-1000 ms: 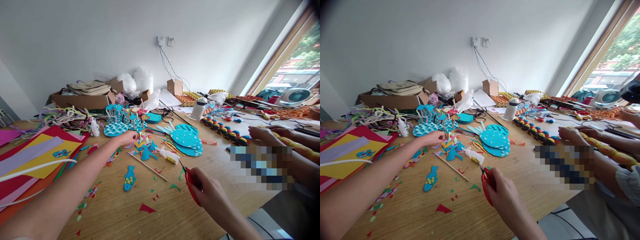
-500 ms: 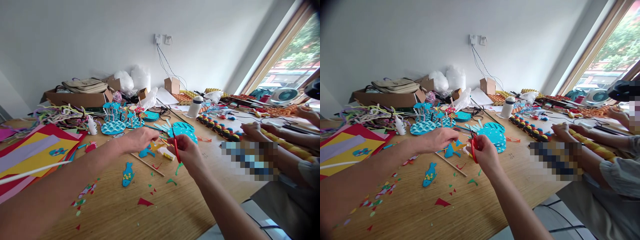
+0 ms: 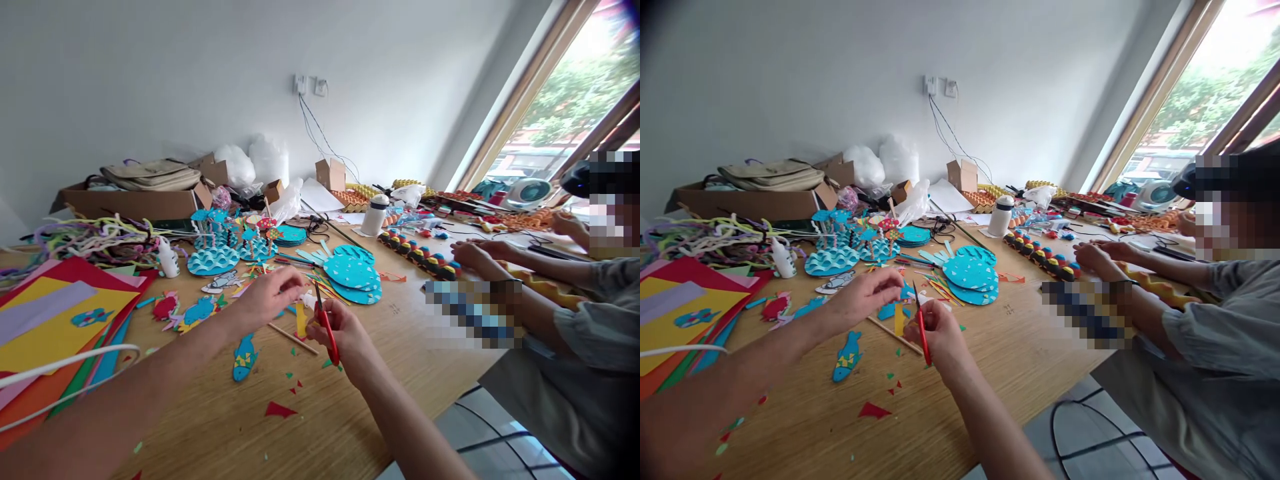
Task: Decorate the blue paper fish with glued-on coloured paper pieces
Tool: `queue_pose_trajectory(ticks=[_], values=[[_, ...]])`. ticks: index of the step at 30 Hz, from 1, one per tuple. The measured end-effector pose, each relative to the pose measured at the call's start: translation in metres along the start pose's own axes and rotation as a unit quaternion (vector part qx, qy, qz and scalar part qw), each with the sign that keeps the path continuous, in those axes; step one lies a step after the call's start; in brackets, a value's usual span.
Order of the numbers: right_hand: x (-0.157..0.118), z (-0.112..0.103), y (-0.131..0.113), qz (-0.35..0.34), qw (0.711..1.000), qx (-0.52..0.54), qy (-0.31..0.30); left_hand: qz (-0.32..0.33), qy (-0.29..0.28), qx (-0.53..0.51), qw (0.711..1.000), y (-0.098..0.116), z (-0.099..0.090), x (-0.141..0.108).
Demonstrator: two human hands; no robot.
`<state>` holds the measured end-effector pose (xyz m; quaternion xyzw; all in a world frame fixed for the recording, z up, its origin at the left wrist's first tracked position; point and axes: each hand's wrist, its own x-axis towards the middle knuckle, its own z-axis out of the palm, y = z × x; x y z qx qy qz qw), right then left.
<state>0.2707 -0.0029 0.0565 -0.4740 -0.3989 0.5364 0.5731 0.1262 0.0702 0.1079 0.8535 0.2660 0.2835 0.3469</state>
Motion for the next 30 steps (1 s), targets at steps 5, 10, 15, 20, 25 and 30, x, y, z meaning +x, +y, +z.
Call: queue_pose_trajectory(ticks=[5,10,15,20,25,30], values=[[-0.008,0.003,0.007,-0.031,0.997,0.024,0.069,-0.153,-0.016,-0.230,0.961,-0.012,0.023,-0.023],[-0.014,0.011,0.010,-0.046,0.996,0.023,0.076,-0.182,0.014,-0.287,0.940,-0.009,0.046,-0.036],[-0.023,0.006,0.009,-0.048,0.995,-0.061,0.056,-0.198,0.040,-0.284,0.937,-0.009,0.048,-0.037],[-0.047,-0.020,-0.005,-0.064,0.927,-0.367,0.040,-0.172,0.008,-0.239,0.956,-0.014,0.039,-0.041],[-0.063,-0.032,-0.017,-0.050,0.851,-0.522,0.000,-0.158,-0.040,-0.191,0.968,-0.014,0.037,-0.042],[-0.065,-0.030,-0.018,-0.064,0.834,-0.547,-0.027,-0.152,-0.079,-0.152,0.973,-0.008,0.042,-0.041]])
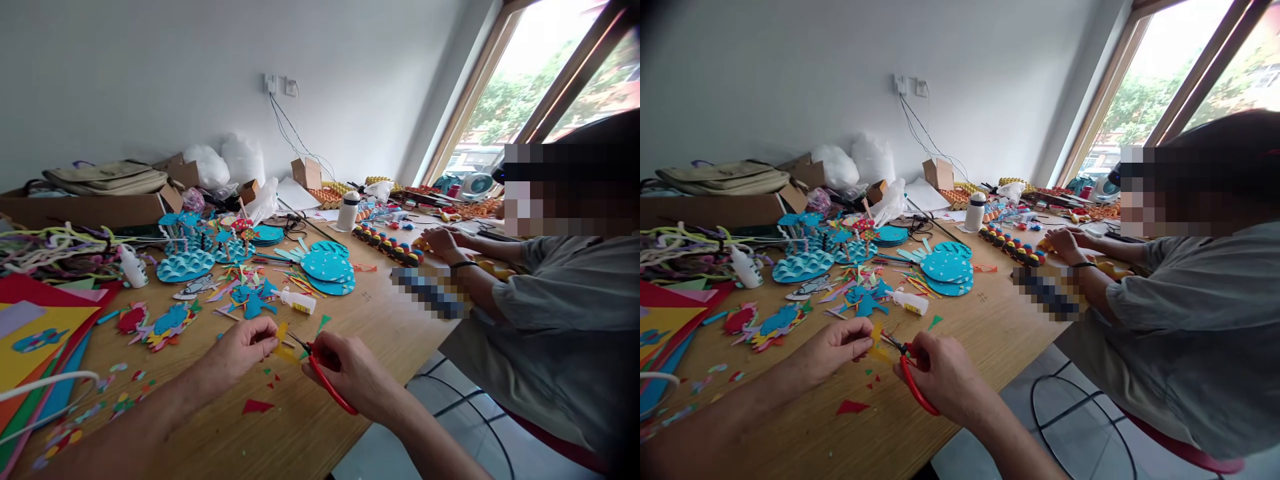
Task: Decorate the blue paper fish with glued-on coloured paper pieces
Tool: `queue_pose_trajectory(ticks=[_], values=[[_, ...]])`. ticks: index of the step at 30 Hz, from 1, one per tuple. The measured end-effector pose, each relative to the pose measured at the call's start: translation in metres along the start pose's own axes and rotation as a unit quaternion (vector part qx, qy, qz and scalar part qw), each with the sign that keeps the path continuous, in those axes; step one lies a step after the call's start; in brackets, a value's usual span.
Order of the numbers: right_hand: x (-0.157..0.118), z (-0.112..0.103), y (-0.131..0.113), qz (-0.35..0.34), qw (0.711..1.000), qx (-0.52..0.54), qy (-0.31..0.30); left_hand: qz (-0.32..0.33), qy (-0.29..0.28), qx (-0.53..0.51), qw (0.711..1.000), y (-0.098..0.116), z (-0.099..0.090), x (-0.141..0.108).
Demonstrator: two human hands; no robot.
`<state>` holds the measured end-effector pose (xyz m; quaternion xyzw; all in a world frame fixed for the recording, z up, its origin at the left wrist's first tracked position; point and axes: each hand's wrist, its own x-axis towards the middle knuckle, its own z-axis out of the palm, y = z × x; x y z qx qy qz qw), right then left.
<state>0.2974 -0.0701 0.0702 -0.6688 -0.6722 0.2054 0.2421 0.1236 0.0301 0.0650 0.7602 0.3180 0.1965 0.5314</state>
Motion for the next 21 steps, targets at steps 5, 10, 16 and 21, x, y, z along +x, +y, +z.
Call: queue_pose_trajectory(ticks=[5,10,16,21], values=[[-0.002,0.002,0.001,-0.007,1.000,0.005,-0.004,-0.008,-0.035,0.001,0.999,-0.001,0.006,0.000],[-0.004,0.004,0.005,0.001,1.000,0.014,-0.005,-0.015,-0.047,-0.031,0.998,-0.003,0.012,0.000],[-0.004,0.008,0.010,0.006,1.000,0.012,-0.003,-0.037,-0.042,-0.085,0.995,-0.009,0.017,0.002],[-0.002,0.013,0.016,0.004,1.000,0.002,-0.004,-0.094,-0.037,-0.130,0.986,-0.019,0.021,0.002]])
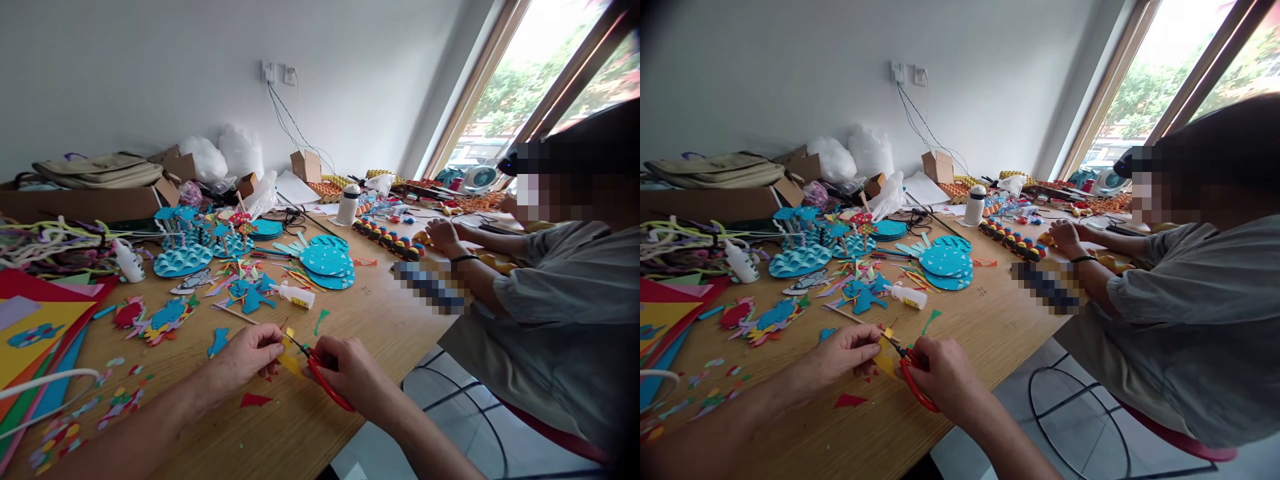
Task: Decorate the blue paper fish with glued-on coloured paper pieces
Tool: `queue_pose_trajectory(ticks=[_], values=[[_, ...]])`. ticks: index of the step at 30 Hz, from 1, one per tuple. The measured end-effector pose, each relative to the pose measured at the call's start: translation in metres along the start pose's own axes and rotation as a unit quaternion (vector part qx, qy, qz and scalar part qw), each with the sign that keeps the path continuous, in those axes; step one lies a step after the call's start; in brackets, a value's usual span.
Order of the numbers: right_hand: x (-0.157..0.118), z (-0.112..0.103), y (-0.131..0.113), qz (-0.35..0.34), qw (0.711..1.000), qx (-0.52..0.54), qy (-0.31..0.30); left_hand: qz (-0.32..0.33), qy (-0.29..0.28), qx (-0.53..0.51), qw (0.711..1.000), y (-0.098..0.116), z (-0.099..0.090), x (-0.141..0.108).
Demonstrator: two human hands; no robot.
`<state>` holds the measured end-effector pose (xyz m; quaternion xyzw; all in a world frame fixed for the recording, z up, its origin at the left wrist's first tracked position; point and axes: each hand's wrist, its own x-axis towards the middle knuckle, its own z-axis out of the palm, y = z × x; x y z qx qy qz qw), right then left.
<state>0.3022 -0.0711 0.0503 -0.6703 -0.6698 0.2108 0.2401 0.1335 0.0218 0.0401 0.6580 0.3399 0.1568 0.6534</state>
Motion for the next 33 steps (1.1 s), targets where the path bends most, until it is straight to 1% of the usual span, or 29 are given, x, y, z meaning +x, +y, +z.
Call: queue_pose_trajectory(ticks=[4,10,13,15,18,22,28,33], values=[[0.002,0.001,0.004,0.012,1.000,-0.009,-0.004,-0.009,0.017,-0.001,1.000,-0.002,0.000,0.000],[0.002,-0.004,0.007,0.026,0.999,-0.024,0.012,-0.039,0.029,-0.003,0.999,-0.001,0.001,0.000],[-0.001,-0.005,0.004,0.014,1.000,-0.016,0.009,-0.017,0.046,-0.027,0.998,0.001,0.000,0.000],[-0.003,-0.004,0.001,0.008,1.000,-0.004,0.000,0.005,0.069,-0.041,0.997,0.002,-0.001,-0.002],[-0.003,-0.001,-0.002,0.017,0.999,0.028,-0.006,0.017,0.094,-0.054,0.994,0.005,-0.003,-0.005],[-0.002,0.000,-0.003,0.023,0.998,0.057,-0.014,0.008,0.091,-0.051,0.995,0.008,-0.003,-0.008],[-0.004,-0.002,-0.003,0.015,0.999,0.011,-0.036,0.019,0.085,-0.063,0.994,0.010,-0.002,-0.009],[-0.004,-0.005,-0.006,0.017,0.998,0.010,-0.053,0.036,0.089,-0.079,0.992,0.010,0.000,-0.009]])
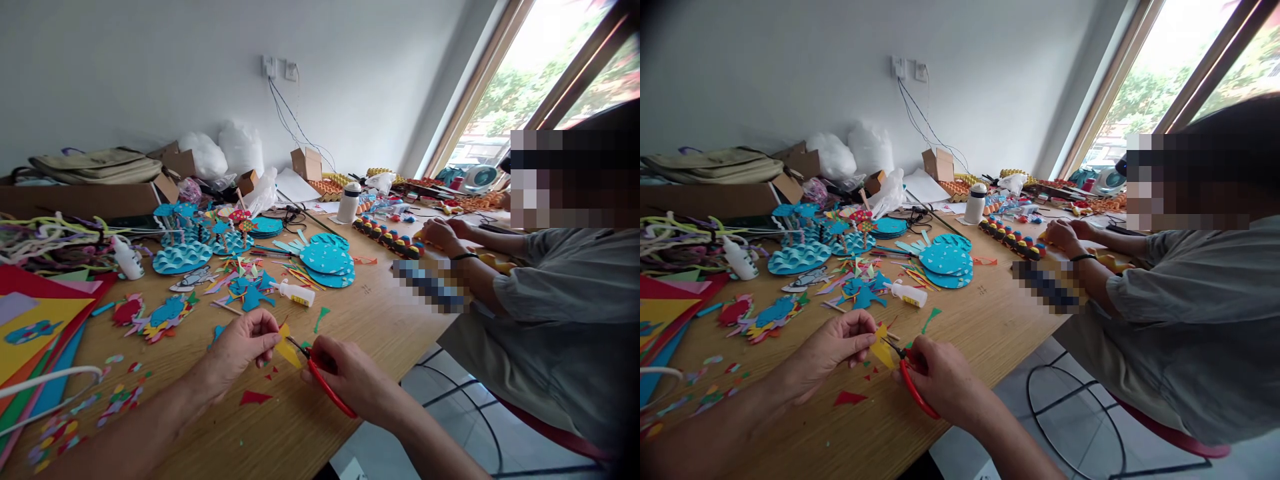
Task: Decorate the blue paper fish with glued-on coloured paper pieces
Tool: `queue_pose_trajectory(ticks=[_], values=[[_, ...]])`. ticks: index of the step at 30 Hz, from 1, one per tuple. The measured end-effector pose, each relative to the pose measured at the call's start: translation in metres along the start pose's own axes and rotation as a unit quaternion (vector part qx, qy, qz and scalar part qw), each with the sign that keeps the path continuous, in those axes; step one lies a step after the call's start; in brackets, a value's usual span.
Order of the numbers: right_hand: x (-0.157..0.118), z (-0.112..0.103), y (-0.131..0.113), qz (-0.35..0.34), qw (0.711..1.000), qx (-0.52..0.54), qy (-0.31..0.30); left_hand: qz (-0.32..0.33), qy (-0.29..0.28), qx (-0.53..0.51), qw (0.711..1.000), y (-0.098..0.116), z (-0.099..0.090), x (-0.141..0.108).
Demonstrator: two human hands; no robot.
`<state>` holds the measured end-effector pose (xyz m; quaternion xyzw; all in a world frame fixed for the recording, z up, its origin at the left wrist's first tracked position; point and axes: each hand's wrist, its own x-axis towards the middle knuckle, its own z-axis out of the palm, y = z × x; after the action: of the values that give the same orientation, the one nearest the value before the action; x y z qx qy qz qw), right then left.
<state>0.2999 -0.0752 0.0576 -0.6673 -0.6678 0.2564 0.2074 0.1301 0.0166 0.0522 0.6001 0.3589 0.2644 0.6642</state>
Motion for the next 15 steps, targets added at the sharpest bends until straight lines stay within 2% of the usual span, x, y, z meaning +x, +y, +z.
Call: queue_pose_trajectory(ticks=[8,15], values=[[0.0011,0.0023,-0.0002,0.010,0.998,0.065,-0.012,0.010,-0.007,-0.006,1.000,-0.0035,0.0072,0.0012],[0.0023,0.0042,0.0050,0.005,0.999,0.041,-0.003,-0.015,-0.017,0.012,1.000,-0.0011,0.0090,0.0018]])
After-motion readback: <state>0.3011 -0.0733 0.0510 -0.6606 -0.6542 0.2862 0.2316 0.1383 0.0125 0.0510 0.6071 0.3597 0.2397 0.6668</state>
